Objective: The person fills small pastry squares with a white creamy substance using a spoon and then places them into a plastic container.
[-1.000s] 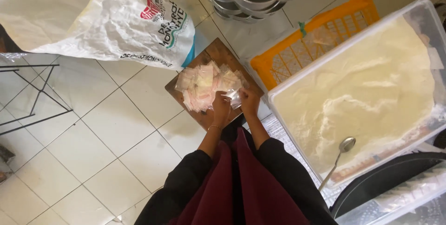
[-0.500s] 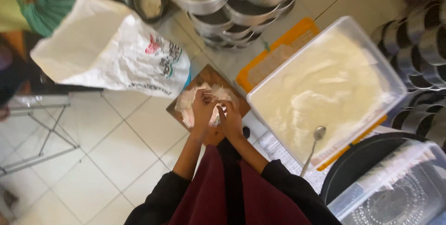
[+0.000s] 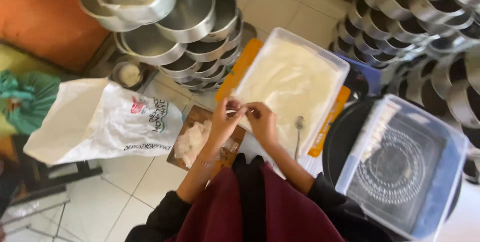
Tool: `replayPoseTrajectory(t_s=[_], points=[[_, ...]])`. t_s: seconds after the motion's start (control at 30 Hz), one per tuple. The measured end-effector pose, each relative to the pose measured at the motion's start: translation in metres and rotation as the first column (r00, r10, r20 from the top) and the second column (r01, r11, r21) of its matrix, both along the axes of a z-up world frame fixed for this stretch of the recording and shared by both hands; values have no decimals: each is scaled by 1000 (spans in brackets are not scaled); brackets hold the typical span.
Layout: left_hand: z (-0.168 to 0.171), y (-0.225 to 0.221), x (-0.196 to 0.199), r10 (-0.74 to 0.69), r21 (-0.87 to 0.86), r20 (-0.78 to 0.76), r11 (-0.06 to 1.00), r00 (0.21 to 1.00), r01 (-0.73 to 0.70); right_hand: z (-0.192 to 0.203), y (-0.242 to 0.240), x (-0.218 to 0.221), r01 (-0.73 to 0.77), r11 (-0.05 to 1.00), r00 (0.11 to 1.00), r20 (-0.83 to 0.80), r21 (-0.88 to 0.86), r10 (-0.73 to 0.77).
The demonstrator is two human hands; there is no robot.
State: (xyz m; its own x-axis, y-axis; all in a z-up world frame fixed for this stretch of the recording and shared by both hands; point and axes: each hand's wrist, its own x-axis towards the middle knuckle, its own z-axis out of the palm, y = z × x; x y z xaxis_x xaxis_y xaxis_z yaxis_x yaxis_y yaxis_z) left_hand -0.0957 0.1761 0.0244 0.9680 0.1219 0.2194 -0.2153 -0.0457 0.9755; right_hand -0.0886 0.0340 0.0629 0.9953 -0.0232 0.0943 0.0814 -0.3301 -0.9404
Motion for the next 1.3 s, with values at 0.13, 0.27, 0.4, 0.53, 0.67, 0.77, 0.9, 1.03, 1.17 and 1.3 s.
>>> replayPoseTrajectory(t_s=[0.13,0.27,0.4,0.53,0.67,0.77,0.9,1.03,1.17,1.3], points=[[14,-41,20,-182,-88,-157,982,971,170,4,-52,8,75,997,997,2,-6,-75],[14,-78,35,-242,-55,-211,970,947,236,4,-91,9,140,990,988,-68,1,-140],[15,-106,46,-293,24,-207,952,933,304,-16,-121,13,178,983,975,-142,41,-170],[-9,-126,56,-318,32,-212,943,924,331,-48,-147,20,179,980,970,-181,83,-162],[-21,-137,61,-314,20,-227,945,922,327,-56,-160,25,148,974,957,-272,170,-98],[-33,-141,62,-306,-30,-262,951,915,309,-58,-163,23,134,968,941,-335,211,-57],[-46,-143,67,-343,-176,-305,937,889,301,-69,-165,25,139,956,937,-347,256,-44],[-62,-144,69,-334,-222,-311,936,890,274,-58,-161,20,167,959,959,-265,227,-104],[-59,-149,67,-303,-148,-281,951,910,271,-40,-154,14,188,980,978,-107,59,-181],[-59,-149,66,-343,-239,-342,932,875,272,-40,-152,9,222,975,974,-49,11,-221]])
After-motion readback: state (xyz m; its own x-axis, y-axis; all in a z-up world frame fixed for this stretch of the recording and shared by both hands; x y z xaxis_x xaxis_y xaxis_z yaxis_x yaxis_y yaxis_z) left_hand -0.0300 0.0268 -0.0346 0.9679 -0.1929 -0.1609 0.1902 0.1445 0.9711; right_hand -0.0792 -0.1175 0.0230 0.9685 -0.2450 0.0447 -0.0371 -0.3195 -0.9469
